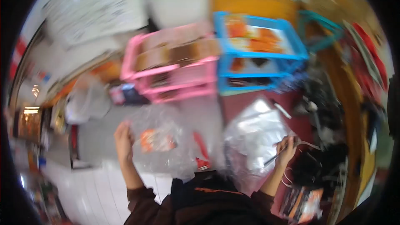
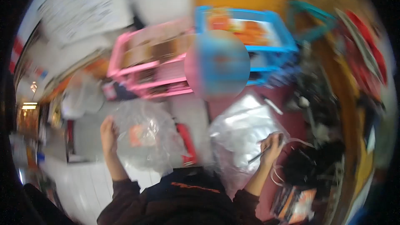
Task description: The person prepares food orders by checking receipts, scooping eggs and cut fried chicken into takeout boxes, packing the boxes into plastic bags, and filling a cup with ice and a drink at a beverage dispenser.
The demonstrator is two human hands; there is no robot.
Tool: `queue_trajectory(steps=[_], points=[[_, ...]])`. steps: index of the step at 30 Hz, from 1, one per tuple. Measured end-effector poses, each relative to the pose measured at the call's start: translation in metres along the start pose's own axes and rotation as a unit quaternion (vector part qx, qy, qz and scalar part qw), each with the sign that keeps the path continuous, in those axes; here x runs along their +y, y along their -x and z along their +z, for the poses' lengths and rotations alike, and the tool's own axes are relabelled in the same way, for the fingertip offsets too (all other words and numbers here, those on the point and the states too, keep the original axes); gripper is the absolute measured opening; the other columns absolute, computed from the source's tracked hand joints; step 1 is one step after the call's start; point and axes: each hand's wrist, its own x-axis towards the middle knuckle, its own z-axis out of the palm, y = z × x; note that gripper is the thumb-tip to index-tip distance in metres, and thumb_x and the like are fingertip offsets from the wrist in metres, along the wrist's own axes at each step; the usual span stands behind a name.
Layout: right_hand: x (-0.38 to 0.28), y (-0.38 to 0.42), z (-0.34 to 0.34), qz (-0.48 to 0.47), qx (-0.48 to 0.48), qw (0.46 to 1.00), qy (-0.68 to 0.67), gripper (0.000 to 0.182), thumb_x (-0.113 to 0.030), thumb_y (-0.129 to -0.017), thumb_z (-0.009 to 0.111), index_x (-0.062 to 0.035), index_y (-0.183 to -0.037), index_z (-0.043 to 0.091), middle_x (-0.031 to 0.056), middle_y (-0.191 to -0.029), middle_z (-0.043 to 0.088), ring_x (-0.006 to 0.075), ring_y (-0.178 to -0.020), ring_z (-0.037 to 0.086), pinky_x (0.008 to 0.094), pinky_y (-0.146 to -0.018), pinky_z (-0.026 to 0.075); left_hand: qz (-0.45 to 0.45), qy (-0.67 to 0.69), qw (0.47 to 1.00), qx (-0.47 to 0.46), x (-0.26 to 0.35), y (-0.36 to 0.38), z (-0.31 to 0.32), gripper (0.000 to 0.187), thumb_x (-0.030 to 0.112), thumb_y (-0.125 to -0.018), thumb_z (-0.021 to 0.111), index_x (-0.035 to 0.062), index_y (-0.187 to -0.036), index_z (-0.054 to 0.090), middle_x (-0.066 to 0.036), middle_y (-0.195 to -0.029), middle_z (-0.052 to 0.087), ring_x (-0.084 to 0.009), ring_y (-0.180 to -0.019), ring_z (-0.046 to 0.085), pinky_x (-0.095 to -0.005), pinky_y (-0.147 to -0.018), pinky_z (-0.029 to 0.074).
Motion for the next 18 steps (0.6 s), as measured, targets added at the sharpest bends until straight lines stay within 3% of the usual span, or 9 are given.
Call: queue_trajectory(steps=[2, 4, 6, 8, 10, 14, 15, 17, 18], points=[[0.047, 0.022, 0.085, 0.071, -0.093, 0.979, 0.169, 0.03, -0.02, -0.075, 0.068, -0.004, -0.086, 0.045, -0.0004, -0.065, 0.045, 0.0068, -0.044, 0.043, 0.0198, -0.04, 0.038, -0.066, 0.006, 0.997, -0.046, 0.018, 0.003, -0.044, 0.014, 0.019, -0.09, 0.047, 0.0095, -0.083, 0.055, 0.009, -0.054, 0.032, -0.0011, -0.045, 0.027, -0.0191, -0.039, 0.02], [0.079, 0.045, 0.164, 0.007, -0.287, 0.903, 0.32, 0.043, -0.017, -0.066, 0.077, 0.0009, -0.093, 0.05, 0.0006, -0.075, 0.052, 0.0081, -0.065, 0.051, 0.0182, -0.055, 0.042, -0.044, -0.074, 0.996, -0.017, 0.032, 0.013, -0.077, 0.012, 0.016, -0.089, 0.046, 0.0081, -0.089, 0.056, 0.008, -0.056, 0.036, -0.001, -0.046, 0.028, -0.0186, -0.04, 0.021], [0.103, 0.077, 0.245, 0.079, -0.444, 0.853, 0.261, 0.045, -0.015, -0.071, 0.072, -0.0013, -0.109, 0.052, 0.0082, -0.098, 0.056, 0.021, -0.091, 0.056, 0.0324, -0.074, 0.047, -0.028, -0.147, 0.989, -0.016, 0.036, 0.02, -0.109, 0.014, 0.014, -0.088, 0.045, 0.0066, -0.094, 0.056, 0.007, -0.058, 0.04, -0.0009, -0.047, 0.029, -0.0181, -0.042, 0.023], [0.133, 0.109, 0.312, 0.108, -0.506, 0.788, 0.334, 0.039, -0.015, -0.072, 0.068, -0.0023, -0.107, 0.054, 0.0164, -0.111, 0.053, 0.0302, -0.102, 0.052, 0.0349, -0.084, 0.044, 0.016, -0.207, 0.977, 0.048, 0.036, 0.021, -0.138, 0.018, 0.007, -0.084, 0.048, 0.0052, -0.101, 0.055, 0.004, -0.067, 0.048, -0.0031, -0.053, 0.036, -0.0174, -0.048, 0.029], [0.197, 0.128, 0.351, -0.042, -0.613, 0.648, 0.451, 0.036, -0.014, -0.073, 0.064, -0.0043, -0.106, 0.054, 0.0216, -0.125, 0.042, 0.0357, -0.115, 0.041, 0.0422, -0.093, 0.037, 0.044, -0.218, 0.974, 0.05, 0.023, 0.017, -0.163, 0.022, 0.003, -0.081, 0.049, 0.0051, -0.103, 0.054, 0.002, -0.073, 0.05, -0.0045, -0.058, 0.04, -0.018, -0.051, 0.032], [0.32, 0.167, 0.347, -0.194, -0.598, 0.626, 0.461, 0.039, -0.016, -0.068, 0.067, -0.0073, -0.103, 0.052, 0.0176, -0.126, 0.04, 0.0334, -0.119, 0.036, 0.051, -0.095, 0.032, 0.084, -0.232, 0.969, 0.006, -0.012, -0.014, -0.203, 0.035, -0.003, -0.074, 0.054, 0.0046, -0.108, 0.049, -0.002, -0.086, 0.053, -0.0072, -0.077, 0.048, -0.0205, -0.06, 0.039], [0.325, 0.169, 0.343, -0.205, -0.62, 0.566, 0.504, 0.048, -0.018, -0.063, 0.071, -0.0086, -0.106, 0.05, 0.0177, -0.123, 0.04, 0.0341, -0.118, 0.036, 0.0526, -0.095, 0.03, 0.086, -0.231, 0.969, 0.008, -0.011, -0.021, -0.209, 0.035, -0.003, -0.074, 0.054, 0.0046, -0.108, 0.049, -0.002, -0.086, 0.053, -0.0072, -0.077, 0.048, -0.0205, -0.06, 0.039], [0.328, 0.166, 0.349, -0.216, -0.643, 0.492, 0.546, 0.057, -0.02, -0.059, 0.074, -0.0099, -0.108, 0.048, 0.0177, -0.121, 0.04, 0.0349, -0.117, 0.035, 0.0542, -0.095, 0.028, 0.044, -0.18, 0.981, -0.057, -0.017, -0.032, -0.218, 0.045, 0.002, -0.076, 0.058, 0.0066, -0.117, 0.044, 0.0, -0.087, 0.053, -0.0016, -0.051, 0.037, -0.0167, -0.04, 0.028], [0.314, 0.17, 0.354, -0.168, -0.609, 0.513, 0.581, 0.067, -0.023, -0.053, 0.077, -0.0095, -0.11, 0.046, 0.018, -0.118, 0.04, 0.0353, -0.115, 0.036, 0.0531, -0.094, 0.029, 0.038, -0.175, 0.982, -0.052, -0.022, -0.037, -0.227, 0.045, 0.002, -0.076, 0.058, 0.0066, -0.117, 0.044, 0.0, -0.087, 0.053, -0.0016, -0.051, 0.037, -0.0167, -0.04, 0.028]])
